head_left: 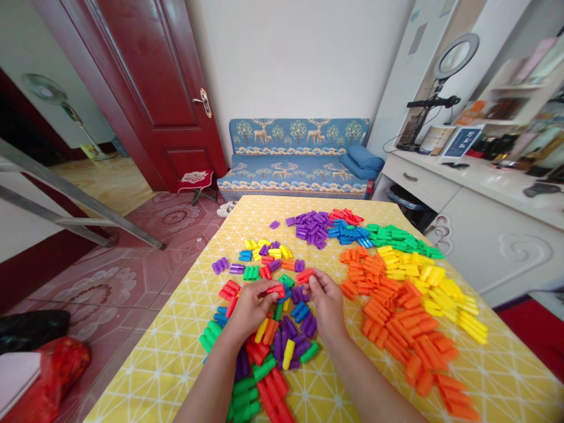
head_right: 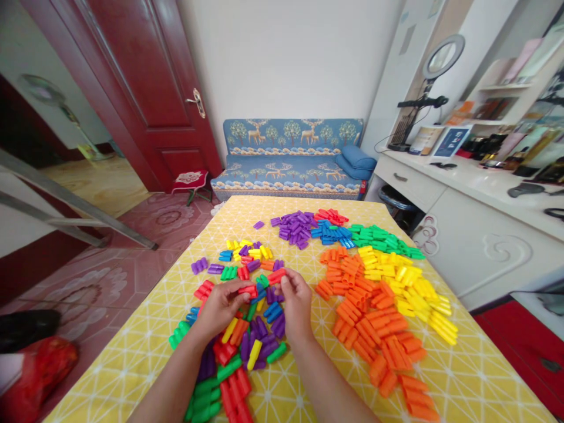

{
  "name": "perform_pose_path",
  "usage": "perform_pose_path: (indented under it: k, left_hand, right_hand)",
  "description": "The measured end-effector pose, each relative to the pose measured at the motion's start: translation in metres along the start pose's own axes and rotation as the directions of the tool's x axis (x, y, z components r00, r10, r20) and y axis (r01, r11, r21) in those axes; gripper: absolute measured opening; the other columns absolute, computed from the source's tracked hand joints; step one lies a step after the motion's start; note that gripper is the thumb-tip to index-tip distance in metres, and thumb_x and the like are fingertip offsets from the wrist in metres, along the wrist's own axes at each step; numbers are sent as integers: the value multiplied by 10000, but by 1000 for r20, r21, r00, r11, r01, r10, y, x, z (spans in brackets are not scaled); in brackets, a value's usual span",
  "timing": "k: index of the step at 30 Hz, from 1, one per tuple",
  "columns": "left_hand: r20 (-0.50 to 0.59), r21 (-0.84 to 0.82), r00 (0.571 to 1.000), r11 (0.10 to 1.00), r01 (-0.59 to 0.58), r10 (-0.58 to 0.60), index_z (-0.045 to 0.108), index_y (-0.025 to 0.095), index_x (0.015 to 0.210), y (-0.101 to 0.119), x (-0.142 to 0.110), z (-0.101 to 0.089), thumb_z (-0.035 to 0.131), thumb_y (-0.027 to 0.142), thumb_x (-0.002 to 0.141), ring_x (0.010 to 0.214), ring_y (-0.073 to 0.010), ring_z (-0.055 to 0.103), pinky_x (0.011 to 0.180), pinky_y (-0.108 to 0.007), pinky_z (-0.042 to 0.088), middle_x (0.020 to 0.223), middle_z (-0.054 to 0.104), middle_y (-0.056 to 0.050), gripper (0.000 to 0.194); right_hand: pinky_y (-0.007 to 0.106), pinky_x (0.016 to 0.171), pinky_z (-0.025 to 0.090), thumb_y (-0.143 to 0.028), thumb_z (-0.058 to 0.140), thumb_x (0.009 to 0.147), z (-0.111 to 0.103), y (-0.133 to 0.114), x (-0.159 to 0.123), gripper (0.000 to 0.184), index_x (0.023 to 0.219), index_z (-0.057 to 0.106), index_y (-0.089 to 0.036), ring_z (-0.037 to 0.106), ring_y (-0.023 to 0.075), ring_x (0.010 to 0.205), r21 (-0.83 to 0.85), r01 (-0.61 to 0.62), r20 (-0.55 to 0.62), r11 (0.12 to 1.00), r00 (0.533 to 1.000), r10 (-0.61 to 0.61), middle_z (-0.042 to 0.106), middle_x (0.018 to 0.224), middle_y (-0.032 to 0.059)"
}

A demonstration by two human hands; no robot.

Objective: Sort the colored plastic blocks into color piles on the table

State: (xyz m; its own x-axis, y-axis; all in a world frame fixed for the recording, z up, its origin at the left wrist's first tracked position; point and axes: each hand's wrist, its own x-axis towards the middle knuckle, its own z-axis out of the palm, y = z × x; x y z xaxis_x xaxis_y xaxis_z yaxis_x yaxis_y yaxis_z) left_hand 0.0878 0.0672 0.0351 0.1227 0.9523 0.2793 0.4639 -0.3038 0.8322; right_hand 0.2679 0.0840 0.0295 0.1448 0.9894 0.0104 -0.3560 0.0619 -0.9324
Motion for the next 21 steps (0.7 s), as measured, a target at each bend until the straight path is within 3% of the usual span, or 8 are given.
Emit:
perform_pose_path:
  k: [4,7,13,17,21]
  left_hand:
    - [-49,22,998,999,29,-28,718,207,1066,-3,1,0,592,241,861,872,-200,674,784,-302,526,938,727,-53,243]
    - [-86,33,996,999,28,-25,710,208,1074,-4,1,1,582,255,868,935,-211,670,826,-316,522,1018,724,-58,247]
    - [-94,105,995,994,-7,17,698,208,1073,-5,1,3,586,273,873,948,-202,669,838,-315,521,1025,727,-53,238]
    - [-85,160,995,986,-40,54,694,219,1069,-4,0,3,585,248,873,943,-192,668,822,-305,520,1021,727,-44,226]
    - [-86,177,995,984,-37,53,688,220,1089,-6,0,3,591,262,874,964,-200,666,841,-317,518,1038,726,-50,240]
  right_hand:
    - [262,626,486,-376,716,697,-26,-21,48,352,972,649,-166,578,117,645,-33,110,-173,993,978,-114,656,792,10]
    - [270,614,508,-339,672,693,-48,-45,102,324,958,653,-154,603,125,640,-232,161,-219,959,952,-213,659,759,11]
    - [262,515,505,-139,636,615,-84,-69,200,166,781,630,-139,588,136,534,-477,78,-316,875,914,-254,602,583,-17]
    - [273,499,509,-53,619,577,-95,-64,232,142,685,604,-143,569,134,471,-553,17,-335,833,911,-240,563,507,-27]
    - [311,586,555,-75,596,621,-96,-61,246,165,769,590,-149,639,162,575,-582,48,-309,812,910,-276,627,618,10]
